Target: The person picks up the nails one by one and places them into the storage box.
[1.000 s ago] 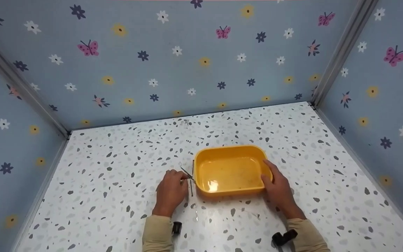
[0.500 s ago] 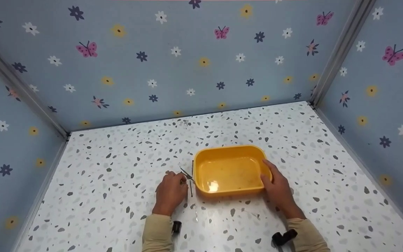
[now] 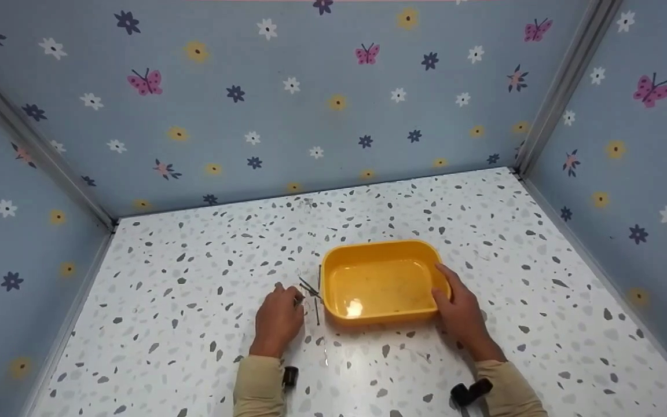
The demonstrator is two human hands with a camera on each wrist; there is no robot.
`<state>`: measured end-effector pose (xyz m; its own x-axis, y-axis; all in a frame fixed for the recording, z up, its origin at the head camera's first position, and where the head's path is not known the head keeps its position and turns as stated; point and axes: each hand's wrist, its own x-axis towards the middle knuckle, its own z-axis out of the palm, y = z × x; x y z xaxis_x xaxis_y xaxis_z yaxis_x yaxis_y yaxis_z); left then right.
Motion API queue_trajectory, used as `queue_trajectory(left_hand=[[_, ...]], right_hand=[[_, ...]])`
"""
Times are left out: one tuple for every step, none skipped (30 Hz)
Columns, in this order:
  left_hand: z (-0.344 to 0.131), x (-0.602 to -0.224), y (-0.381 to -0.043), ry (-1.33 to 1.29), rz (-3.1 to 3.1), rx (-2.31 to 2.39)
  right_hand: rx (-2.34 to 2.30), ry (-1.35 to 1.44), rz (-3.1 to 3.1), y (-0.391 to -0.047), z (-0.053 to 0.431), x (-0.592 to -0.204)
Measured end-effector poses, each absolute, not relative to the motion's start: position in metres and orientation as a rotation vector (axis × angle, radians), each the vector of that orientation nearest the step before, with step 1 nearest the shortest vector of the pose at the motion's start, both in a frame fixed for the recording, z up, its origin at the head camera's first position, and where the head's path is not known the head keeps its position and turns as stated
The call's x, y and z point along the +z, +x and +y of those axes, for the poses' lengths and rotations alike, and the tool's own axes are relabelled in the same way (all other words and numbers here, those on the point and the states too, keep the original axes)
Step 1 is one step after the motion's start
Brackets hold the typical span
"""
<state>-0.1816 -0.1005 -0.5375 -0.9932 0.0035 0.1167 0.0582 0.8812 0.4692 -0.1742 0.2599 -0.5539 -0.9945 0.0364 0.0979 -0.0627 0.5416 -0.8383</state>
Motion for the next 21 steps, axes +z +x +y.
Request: queue_trajectory(left_hand=[[-0.1002, -0.5372, -0.1818, -0.041, -2.944, -0.746], [-0.1000, -0.5368, -0.1819, -0.036, -2.951, -0.754], [-0.0998, -0.5365, -0.1819, -0.031, -2.958, -0.762], [-0.0997, -0.5362, -0.1821, -0.024, -2.967, -0.774], [-0.0995, -0.5360, -0.1822, -0.011, -2.978, -0.787], [-0.0995, -0.5357, -0.1821, 0.003, -2.989, -0.800], [-0.0994, -0.5356, -0.1822, 0.011, -2.994, -0.814], [-0.0995, -0.5359, -0.1823, 0.018, -2.997, -0.827], [-0.0995, -0.5362, -0.1824, 0.025, -3.000, -0.843], [-0.0996, -0.5363, -0.1825, 0.034, -3.005, -0.855], [-0.0996, -0.5363, -0.1824, 0.040, -3.009, -0.868], [-0.0996, -0.5362, -0.1824, 0.041, -3.012, -0.873], [-0.0997, -0.5360, -0.1825, 0.039, -3.017, -0.876], [-0.0997, -0.5358, -0.1829, 0.038, -3.022, -0.878], [-0.0997, -0.5354, -0.1831, 0.040, -3.029, -0.885], [-0.0997, -0.5352, -0.1834, 0.047, -3.040, -0.889], [-0.0996, -0.5350, -0.1841, 0.052, -3.050, -0.895], [-0.0996, -0.5349, -0.1848, 0.057, -3.060, -0.897], [-0.0996, -0.5348, -0.1856, 0.065, -3.070, -0.902], [-0.0994, -0.5347, -0.1863, 0.077, -3.080, -0.909], [-0.0991, -0.5346, -0.1867, 0.093, -3.093, -0.917]], right_hand=[[1.454, 0.025, -2.664, -0.1743, 0.2599, -0.5544], [1.454, 0.028, -2.661, -0.1741, 0.2599, -0.5544], [1.454, 0.030, -2.657, -0.1740, 0.2598, -0.5546], [1.453, 0.035, -2.655, -0.1739, 0.2597, -0.5546], [1.451, 0.037, -2.655, -0.1740, 0.2596, -0.5547], [1.448, 0.040, -2.655, -0.1741, 0.2594, -0.5549], [1.446, 0.041, -2.655, -0.1742, 0.2595, -0.5552], [1.444, 0.041, -2.656, -0.1744, 0.2595, -0.5554], [1.442, 0.041, -2.657, -0.1747, 0.2596, -0.5560], [1.441, 0.044, -2.659, -0.1749, 0.2597, -0.5565], [1.440, 0.042, -2.661, -0.1752, 0.2598, -0.5568], [1.438, 0.040, -2.663, -0.1754, 0.2599, -0.5570], [1.436, 0.037, -2.664, -0.1755, 0.2600, -0.5571], [1.434, 0.036, -2.665, -0.1757, 0.2602, -0.5573], [1.435, 0.034, -2.663, -0.1758, 0.2605, -0.5573], [1.437, 0.029, -2.662, -0.1760, 0.2605, -0.5572], [1.439, 0.022, -2.662, -0.1762, 0.2605, -0.5569], [1.441, 0.018, -2.661, -0.1764, 0.2604, -0.5568], [1.443, 0.014, -2.660, -0.1765, 0.2603, -0.5565], [1.446, 0.011, -2.658, -0.1767, 0.2601, -0.5562], [1.449, 0.008, -2.658, -0.1767, 0.2600, -0.5559]])
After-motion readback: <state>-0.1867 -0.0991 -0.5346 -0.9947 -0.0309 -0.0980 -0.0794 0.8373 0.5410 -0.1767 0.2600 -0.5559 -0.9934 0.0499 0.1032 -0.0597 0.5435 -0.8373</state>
